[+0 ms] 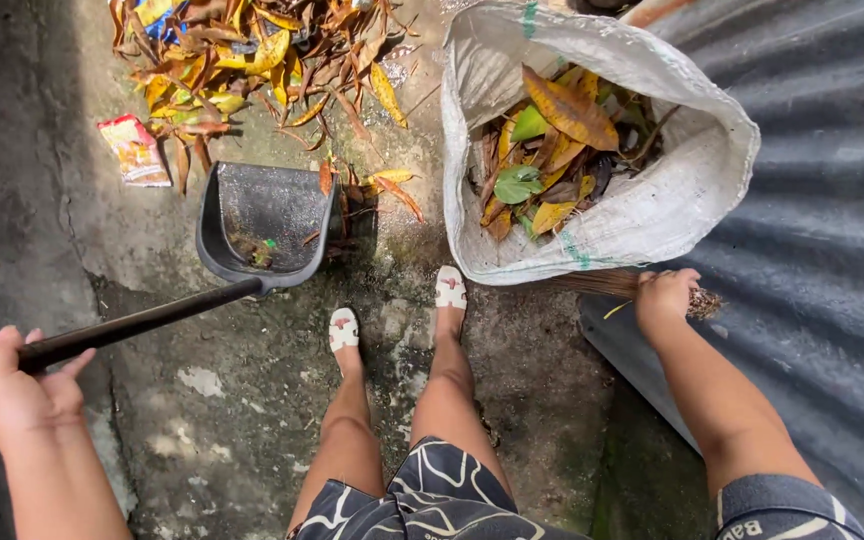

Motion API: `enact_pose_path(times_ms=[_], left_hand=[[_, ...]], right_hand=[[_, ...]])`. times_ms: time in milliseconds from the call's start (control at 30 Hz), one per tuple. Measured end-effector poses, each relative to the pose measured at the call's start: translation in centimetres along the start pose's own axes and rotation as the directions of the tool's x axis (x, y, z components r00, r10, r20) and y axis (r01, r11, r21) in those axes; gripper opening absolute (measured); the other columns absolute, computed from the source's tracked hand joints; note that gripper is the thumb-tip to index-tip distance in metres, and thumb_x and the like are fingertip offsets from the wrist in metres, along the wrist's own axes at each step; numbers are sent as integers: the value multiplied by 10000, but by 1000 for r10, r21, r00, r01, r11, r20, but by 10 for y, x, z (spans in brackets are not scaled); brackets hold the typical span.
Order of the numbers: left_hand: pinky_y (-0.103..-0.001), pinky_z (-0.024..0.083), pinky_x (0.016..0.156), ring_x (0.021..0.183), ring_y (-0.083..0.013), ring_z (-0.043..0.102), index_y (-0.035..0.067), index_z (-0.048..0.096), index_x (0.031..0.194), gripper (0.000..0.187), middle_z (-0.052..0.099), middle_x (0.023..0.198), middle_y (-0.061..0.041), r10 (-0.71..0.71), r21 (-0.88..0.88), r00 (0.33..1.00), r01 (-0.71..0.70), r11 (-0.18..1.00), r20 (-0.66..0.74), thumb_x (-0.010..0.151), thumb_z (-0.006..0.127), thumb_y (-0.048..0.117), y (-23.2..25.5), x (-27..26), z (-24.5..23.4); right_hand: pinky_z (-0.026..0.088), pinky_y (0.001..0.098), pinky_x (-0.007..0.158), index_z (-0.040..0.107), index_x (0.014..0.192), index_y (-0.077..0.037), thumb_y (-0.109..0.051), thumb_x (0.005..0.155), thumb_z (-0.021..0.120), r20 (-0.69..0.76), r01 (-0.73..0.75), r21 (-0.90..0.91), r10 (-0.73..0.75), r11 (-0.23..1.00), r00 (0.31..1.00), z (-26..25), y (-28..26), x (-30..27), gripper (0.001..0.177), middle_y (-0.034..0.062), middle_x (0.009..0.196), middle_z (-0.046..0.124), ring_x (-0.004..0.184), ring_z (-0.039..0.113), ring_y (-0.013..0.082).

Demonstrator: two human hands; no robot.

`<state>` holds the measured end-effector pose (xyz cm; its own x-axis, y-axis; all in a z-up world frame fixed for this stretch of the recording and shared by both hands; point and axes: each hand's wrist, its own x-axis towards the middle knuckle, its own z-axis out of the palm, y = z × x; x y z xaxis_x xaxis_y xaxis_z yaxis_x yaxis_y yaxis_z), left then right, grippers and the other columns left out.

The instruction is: The recorder uses a broom and dustpan to sweep up dried leaves and place them into a white plastic bag.

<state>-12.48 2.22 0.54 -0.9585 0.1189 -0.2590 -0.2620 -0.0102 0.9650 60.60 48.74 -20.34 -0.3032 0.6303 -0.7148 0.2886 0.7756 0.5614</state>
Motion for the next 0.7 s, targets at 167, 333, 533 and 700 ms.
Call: enact_pose_path(times_ms=[167,333,533,700], left_hand=[[-798,458,903,1096,-191,660,230,488,1103,272,654,1157,-9,-15,20,993,17,1000,-115,1066,641,8,-25,-9,0],[-735,519,929,1051,-161,613,212,502,1045,228,613,1070,9,-6,14,981,9,1000,-194,1084,686,83,-33,16,-27],[-608,542,915,1043,-158,603,181,530,1033,169,616,1068,11,-71,28,964,81,996,-257,1071,692,149,-32,68,-65],[-517,531,909,1095,-158,614,188,536,1040,200,651,1166,10,-86,46,959,102,994,-269,1002,716,108,-40,101,-103]], right_hand=[[566,519,885,675,1305,-118,-253,964,562,394,-266,586,17,766,919,-44,-29,-31,384,160,1270,702,1117,698,337],[592,440,699,694,1180,-45,-169,785,770,526,-563,826,-363,5,769,-20,-120,-64,421,160,960,776,791,742,285],[511,429,619,705,947,-169,-349,858,768,467,-658,-7,-584,-753,664,-198,-238,-34,210,25,830,700,714,628,233],[529,418,706,643,1021,-130,-303,875,785,341,-552,-311,-633,-773,694,-435,-328,53,267,74,1018,637,801,613,254]])
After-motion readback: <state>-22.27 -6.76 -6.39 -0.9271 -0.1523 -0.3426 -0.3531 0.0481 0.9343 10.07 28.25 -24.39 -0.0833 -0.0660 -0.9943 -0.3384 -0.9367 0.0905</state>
